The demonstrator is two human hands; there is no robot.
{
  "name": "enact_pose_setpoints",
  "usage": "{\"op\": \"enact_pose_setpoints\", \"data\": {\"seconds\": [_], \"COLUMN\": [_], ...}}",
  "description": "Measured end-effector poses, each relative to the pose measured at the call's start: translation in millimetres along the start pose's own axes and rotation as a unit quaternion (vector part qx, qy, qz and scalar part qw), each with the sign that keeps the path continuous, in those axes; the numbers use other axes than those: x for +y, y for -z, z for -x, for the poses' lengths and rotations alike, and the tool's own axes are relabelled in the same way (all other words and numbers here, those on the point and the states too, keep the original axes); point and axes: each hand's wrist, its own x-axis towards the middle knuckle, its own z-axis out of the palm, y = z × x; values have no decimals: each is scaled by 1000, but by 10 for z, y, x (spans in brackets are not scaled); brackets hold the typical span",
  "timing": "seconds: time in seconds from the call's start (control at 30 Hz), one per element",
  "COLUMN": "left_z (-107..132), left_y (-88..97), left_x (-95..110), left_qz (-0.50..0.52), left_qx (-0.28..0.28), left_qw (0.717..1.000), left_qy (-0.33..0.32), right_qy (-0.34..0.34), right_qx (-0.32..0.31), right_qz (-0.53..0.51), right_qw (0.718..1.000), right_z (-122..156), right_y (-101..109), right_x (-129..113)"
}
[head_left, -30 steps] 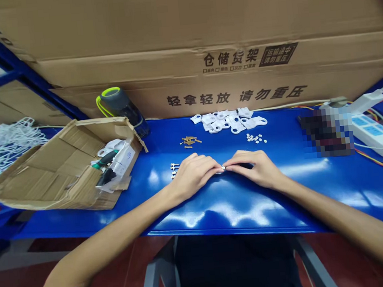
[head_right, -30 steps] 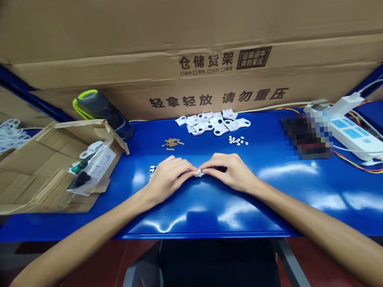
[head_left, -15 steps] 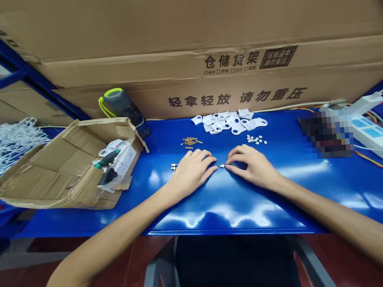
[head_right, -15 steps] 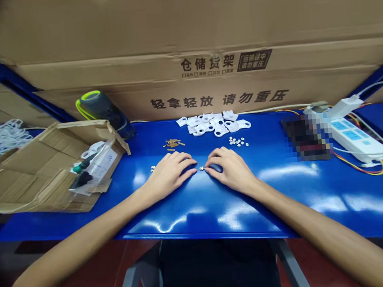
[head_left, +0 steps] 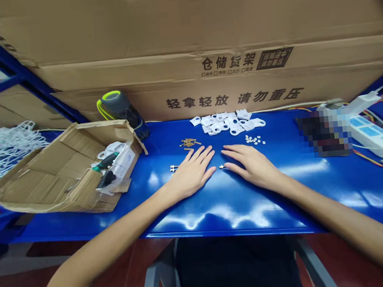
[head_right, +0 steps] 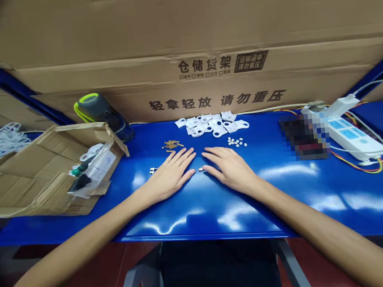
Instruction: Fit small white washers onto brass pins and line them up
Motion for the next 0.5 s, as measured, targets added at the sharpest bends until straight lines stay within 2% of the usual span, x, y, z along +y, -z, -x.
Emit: {"op": "enact_pose_setpoints", "data": {"seconds": [0.17, 0.5], "left_z": [-3, 1], "left_y": [-3, -4], "left_x": [-13, -14], "left_qz": [6, 16], "left_qx": [-24, -21], "left_qw": [1000, 1000], "left_qy": [7, 10], "right_qy": [23, 14], "right_qx": [-63, -72], "right_qz": [45, 45], "right_qw": [997, 996], "right_z": [60, 71], "right_y": [-72, -89], "right_x": [-3, -2]}}
